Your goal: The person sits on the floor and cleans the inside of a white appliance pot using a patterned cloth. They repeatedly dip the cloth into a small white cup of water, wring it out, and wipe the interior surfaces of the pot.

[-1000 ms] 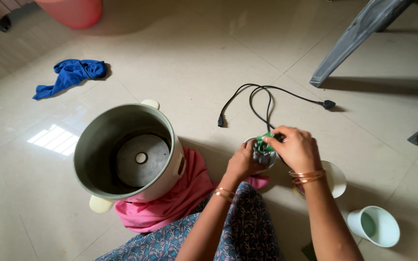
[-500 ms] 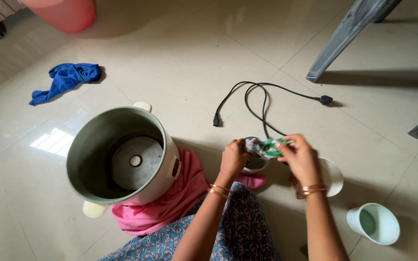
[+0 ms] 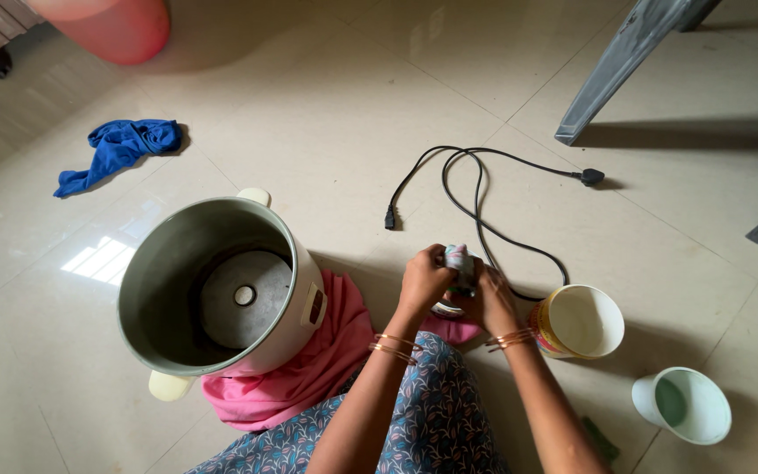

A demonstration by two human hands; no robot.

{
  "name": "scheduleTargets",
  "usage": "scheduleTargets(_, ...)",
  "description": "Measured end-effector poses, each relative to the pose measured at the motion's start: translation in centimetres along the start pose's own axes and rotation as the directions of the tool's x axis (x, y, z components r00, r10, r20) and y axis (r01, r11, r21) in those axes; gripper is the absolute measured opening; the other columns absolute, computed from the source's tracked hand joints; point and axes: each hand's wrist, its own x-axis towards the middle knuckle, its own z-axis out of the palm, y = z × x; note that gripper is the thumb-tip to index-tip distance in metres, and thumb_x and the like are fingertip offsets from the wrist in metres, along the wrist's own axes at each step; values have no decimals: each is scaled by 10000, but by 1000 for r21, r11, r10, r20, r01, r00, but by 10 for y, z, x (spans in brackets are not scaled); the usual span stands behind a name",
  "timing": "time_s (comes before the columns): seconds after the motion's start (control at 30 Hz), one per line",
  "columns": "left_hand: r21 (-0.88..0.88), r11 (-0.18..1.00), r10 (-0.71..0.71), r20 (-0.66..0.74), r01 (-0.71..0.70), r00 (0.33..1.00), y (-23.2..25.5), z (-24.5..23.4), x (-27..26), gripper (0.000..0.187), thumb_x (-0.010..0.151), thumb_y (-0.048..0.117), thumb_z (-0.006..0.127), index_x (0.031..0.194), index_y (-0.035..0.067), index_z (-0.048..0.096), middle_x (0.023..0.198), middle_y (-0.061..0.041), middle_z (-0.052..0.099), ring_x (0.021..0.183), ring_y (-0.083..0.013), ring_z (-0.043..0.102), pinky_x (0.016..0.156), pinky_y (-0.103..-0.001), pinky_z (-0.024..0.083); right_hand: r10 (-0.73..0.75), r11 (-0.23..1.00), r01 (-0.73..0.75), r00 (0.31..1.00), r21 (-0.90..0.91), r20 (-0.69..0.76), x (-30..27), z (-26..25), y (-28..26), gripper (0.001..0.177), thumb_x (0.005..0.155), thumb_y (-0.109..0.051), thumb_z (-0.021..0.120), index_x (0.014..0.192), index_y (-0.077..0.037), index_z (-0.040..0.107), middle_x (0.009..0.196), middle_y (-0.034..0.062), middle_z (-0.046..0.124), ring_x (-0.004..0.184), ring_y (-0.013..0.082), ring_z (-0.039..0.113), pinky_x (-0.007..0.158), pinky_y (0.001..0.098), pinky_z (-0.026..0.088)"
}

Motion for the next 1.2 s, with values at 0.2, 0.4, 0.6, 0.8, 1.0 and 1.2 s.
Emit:
scheduleTargets(0.2, -733, 633, -109, 234, 249, 966, -31, 12, 12, 467, 782, -64, 634, 1212, 114, 599, 1108, -154, 699, 945, -236, 727, 779, -369, 650, 127, 946, -97, 989, 308, -78, 6, 14, 3, 505, 794, 3, 679, 1273, -104, 561, 1108, 165, 732, 1022, 334, 733, 836, 418, 577)
scheduleTargets(0.4, -121, 991, -45, 65, 52, 997, -15, -5, -10, 487, 859, 94, 651, 1339, 178, 645, 1187, -174, 672, 999, -317, 693, 838, -412, 579, 85, 912, -3, 979, 410, -183, 18, 21, 14, 544, 795, 110, 578, 1297, -40, 433, 1221, 194, 679, 1147, 312, 661, 974, 405, 514)
scheduleTargets(0.6, 132, 936, 307, 148, -326, 940, -40, 15, -4, 634, 914, 199, 683, 1486, 49, 452, 1215, -249, 637, 1056, -386, 647, 898, -444, 536, 76, 605, -44, 997, 795, -3, 16, 15, 13, 628, 683, 120, 332, 1281, 5, 484, 1367, 217, 624, 1318, 256, 568, 1143, 364, 399)
scheduleTargets(0.8, -622, 589, 9, 644, 517, 765, -54, 16, 7, 423, 983, 207, 613, 1341, 2, 522, 1171, -134, 625, 999, -243, 652, 843, -378, 600, 61, 289, -108, 994, 951, 95, 15, 8, 0, 589, 703, -2, 328, 1223, 57, 599, 1313, 247, 667, 1273, 311, 613, 1143, 397, 447)
scheduleTargets(1.0, -666, 517, 6, 630, 537, 776, -47, 10, 0, 346, 945, 128, 674, 1249, 0, 570, 1143, -94, 665, 978, -198, 708, 854, -329, 613, 179, 240, -289, 951, 927, 250, 21, -5, -5, 599, 683, -14, 333, 1207, 26, 621, 1214, 242, 693, 1088, 317, 641, 1001, 435, 495)
scheduleTargets(1.2, -628, 648, -36, 540, 431, 841, -55, 30, 14, 223, 875, 55, 748, 1047, -64, 672, 952, -108, 735, 807, -192, 739, 752, -316, 630, 163, 273, -144, 981, 951, 102, 28, 11, 14, 495, 615, 12, 318, 938, 65, 689, 1161, 205, 714, 1105, 255, 668, 1033, 361, 535)
